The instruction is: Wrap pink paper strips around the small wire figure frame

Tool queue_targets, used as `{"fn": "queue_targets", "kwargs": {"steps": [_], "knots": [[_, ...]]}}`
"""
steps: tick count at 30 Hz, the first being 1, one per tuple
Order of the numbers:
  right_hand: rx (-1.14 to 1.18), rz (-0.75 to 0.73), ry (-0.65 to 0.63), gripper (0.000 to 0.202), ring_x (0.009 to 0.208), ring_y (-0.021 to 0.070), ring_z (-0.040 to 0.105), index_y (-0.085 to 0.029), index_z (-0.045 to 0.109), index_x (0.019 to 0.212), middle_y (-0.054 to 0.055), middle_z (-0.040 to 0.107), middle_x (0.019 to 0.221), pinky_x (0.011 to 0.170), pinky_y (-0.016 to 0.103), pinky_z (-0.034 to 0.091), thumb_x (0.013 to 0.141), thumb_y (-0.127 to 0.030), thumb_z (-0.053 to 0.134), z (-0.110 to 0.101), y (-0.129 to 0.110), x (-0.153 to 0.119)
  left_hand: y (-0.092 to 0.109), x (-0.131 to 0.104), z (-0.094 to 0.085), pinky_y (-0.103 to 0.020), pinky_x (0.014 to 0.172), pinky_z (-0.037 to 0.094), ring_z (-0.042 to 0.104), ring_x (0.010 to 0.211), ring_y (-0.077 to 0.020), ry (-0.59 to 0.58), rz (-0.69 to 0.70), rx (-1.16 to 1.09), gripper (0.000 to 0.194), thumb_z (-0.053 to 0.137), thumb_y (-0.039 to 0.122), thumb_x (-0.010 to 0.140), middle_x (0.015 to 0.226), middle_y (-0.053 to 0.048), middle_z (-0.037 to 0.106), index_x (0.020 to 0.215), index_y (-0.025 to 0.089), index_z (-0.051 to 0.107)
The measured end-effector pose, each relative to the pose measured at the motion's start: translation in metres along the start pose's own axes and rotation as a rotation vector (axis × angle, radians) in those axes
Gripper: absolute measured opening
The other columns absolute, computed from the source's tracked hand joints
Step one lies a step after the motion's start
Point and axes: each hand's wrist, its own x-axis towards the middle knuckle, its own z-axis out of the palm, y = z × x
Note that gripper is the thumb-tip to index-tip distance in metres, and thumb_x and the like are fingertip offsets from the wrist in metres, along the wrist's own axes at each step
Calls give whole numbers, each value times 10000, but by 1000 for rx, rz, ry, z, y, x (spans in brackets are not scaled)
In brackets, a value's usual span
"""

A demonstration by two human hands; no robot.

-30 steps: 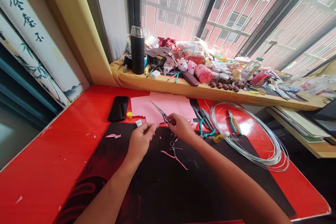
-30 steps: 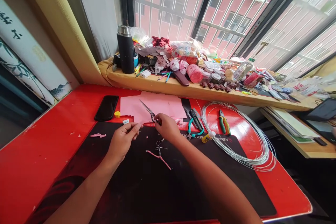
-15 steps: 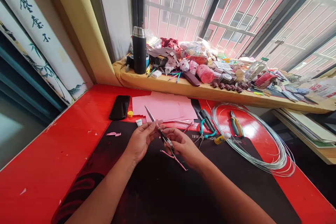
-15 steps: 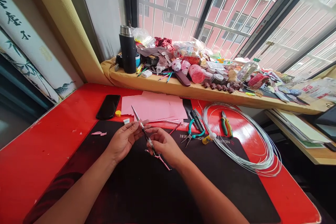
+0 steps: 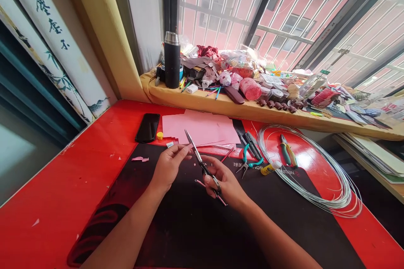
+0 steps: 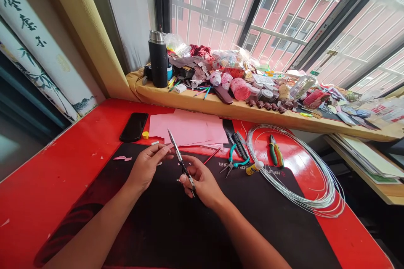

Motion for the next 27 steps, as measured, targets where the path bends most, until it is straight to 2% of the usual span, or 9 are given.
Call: {"fn": "queue_targets", "kwargs": {"steps": [4,10,19,27], "knots": [[-39,14,-37,748,490,73,478,-227,512,1452,-52,551,779,467,221,333,866,-565,832,-4,-2,-12,1,3,-4,-374,890,610,755,966,-272,51,27,-7,381,826,557,797,926,-78,797,923,198,811],[-5,-1,-51,708,489,65,467,-240,515,1412,-51,539,798,464,219,335,872,-577,825,-6,0,-23,1,5,-3,-372,840,621,770,882,-260,71,-46,-124,406,865,558,749,895,-81,786,789,174,742],[-12,3,-44,708,504,63,437,-252,519,1438,-46,545,816,477,226,343,877,-554,828,-1,5,-29,-1,5,-2,-373,801,639,764,845,-254,70,-37,-50,439,865,584,737,854,-73,782,822,169,749],[-17,-13,-41,688,505,68,445,-255,528,1433,-43,543,808,479,226,336,885,-551,821,2,7,-29,1,7,-2,-391,736,647,779,799,-261,133,-139,-173,470,880,571,670,858,-89,791,857,168,727]]}}
